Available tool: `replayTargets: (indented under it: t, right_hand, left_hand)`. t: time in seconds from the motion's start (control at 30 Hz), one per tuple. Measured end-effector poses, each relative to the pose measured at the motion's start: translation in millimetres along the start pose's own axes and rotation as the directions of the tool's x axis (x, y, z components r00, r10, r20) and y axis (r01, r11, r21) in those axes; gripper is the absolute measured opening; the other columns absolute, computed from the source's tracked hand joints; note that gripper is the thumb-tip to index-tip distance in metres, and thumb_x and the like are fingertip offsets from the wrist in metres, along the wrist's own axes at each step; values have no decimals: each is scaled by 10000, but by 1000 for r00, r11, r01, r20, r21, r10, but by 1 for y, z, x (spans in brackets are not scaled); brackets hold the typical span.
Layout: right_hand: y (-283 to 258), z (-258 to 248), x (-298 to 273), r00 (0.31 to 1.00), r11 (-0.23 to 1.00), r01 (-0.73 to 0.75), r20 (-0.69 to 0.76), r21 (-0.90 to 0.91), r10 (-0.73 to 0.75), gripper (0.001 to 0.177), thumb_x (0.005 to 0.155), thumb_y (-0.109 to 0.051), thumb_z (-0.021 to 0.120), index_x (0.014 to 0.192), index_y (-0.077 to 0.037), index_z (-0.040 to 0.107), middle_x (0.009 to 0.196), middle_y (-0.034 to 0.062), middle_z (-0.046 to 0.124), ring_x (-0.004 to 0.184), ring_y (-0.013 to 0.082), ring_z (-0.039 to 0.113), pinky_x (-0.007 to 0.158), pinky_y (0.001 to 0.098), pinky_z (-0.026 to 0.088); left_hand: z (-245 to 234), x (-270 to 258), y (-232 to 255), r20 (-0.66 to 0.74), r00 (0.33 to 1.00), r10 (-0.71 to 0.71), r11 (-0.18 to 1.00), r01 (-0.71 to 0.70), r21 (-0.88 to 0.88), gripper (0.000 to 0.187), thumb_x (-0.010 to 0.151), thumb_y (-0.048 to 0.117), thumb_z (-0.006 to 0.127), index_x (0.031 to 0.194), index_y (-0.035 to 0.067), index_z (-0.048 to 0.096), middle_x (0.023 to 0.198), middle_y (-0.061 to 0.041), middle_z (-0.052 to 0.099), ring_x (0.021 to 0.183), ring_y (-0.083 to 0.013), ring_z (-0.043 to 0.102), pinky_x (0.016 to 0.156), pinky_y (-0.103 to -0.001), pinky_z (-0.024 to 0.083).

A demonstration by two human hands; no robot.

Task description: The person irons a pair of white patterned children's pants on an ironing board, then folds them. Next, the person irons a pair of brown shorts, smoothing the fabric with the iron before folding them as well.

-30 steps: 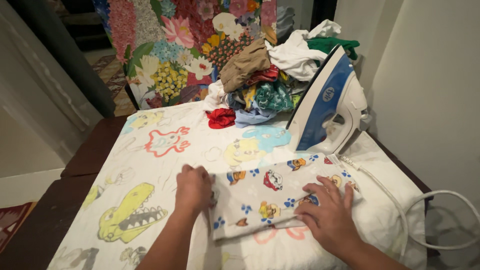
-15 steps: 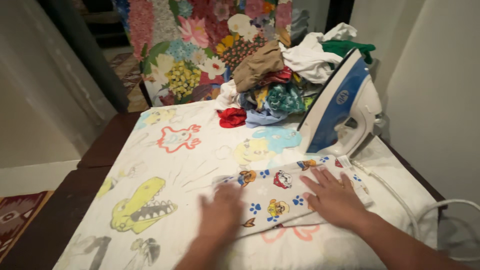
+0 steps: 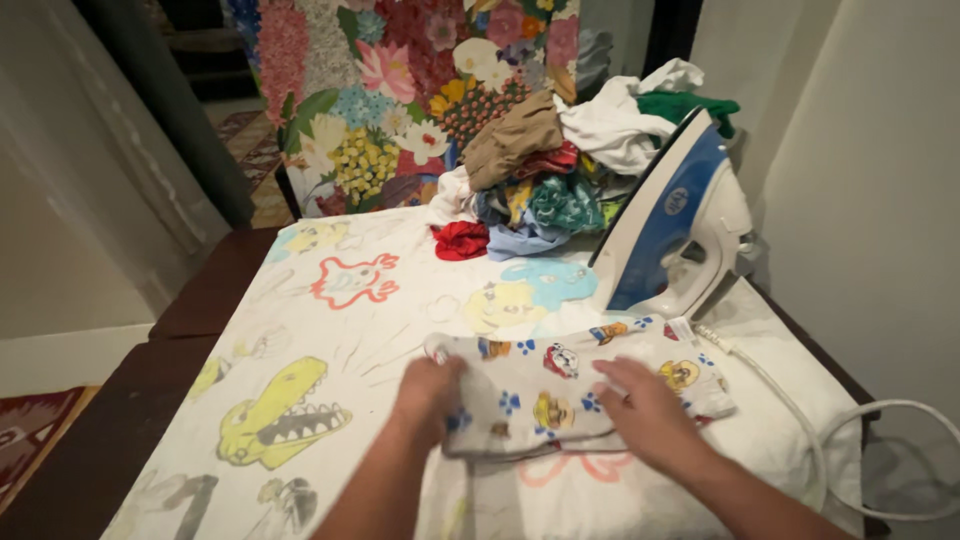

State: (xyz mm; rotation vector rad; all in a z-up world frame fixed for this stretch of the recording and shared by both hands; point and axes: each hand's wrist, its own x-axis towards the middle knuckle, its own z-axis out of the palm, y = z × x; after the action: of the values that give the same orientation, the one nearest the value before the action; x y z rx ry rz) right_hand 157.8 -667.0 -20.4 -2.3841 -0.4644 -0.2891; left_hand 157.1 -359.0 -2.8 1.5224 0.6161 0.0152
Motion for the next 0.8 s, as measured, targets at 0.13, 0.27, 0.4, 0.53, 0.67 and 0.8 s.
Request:
replayTargets:
  t: [0.13, 0.27, 0.4, 0.53, 0.67, 0.8]
  right_hand:
    - [-49, 30, 21, 989, 946, -78, 147, 315, 32, 548, 955, -264, 608, 1475, -137, 486, 1479, 121, 553, 1350, 262, 532, 1125, 350, 411]
    - [-126, 47, 100, 964, 865, 265, -95, 427, -248, 810, 983, -198, 606, 1629, -143, 122, 1676, 166, 229, 1517, 314, 254, 1187, 395, 258]
    - [-174, 24, 169, 959, 552, -250, 280, 796, 30, 825, 952, -236, 503, 1622, -342, 33, 1598, 39, 405, 1452, 207, 405, 1064, 433, 378]
    - [-123, 48, 125, 981, 786, -52, 179, 617, -75, 758, 866, -179, 657, 1529, -224, 292, 1514, 81, 504, 1401, 247, 484, 1101, 394, 409]
    - [-57, 54, 25, 986, 969, 92, 114, 231, -121, 788, 700, -86, 783, 1433, -134, 497, 1445, 123, 552, 1372, 266, 521, 1141, 371, 405]
    - [-69, 27, 2, 948, 966, 244, 190, 87, -257, 882, 702, -64, 785, 1511, -217, 470, 1548, 175, 395, 1437, 346, 343, 1131, 421, 333]
  left_hand:
    - [-15, -10, 90, 194, 889, 416, 909, -400, -116, 177, 858, 86, 703, 975, -40, 747, 805, -121, 700, 633, -193, 612, 542, -397, 488]
    - [-27, -74, 214, 350, 319, 881, 206, -923, 324, 279, 818, 97, 712, 1080, 2, 698, 931, -182, 745, 859, -266, 718, 758, -390, 547]
    - [-19, -125, 250, 450, 406, 796, 95, -816, 570, 245, 878, 134, 596, 1091, 97, 711, 999, -194, 760, 941, -332, 739, 832, -427, 556]
    - [-9, -104, 183, 535, 495, 684, -91, -670, 737, 197, 787, 194, 703, 969, 120, 711, 952, -197, 718, 928, -394, 687, 727, -526, 547]
    - [-10, -107, 23, 633, 612, 474, -89, -682, 726, 139, 980, 179, 585, 1104, 150, 643, 934, -134, 722, 837, -354, 739, 700, -491, 575]
    - [-24, -109, -69, 660, 398, 637, -143, -780, 609, 325, 905, 222, 658, 1222, 152, 650, 1137, -130, 667, 1138, -310, 643, 877, -623, 468]
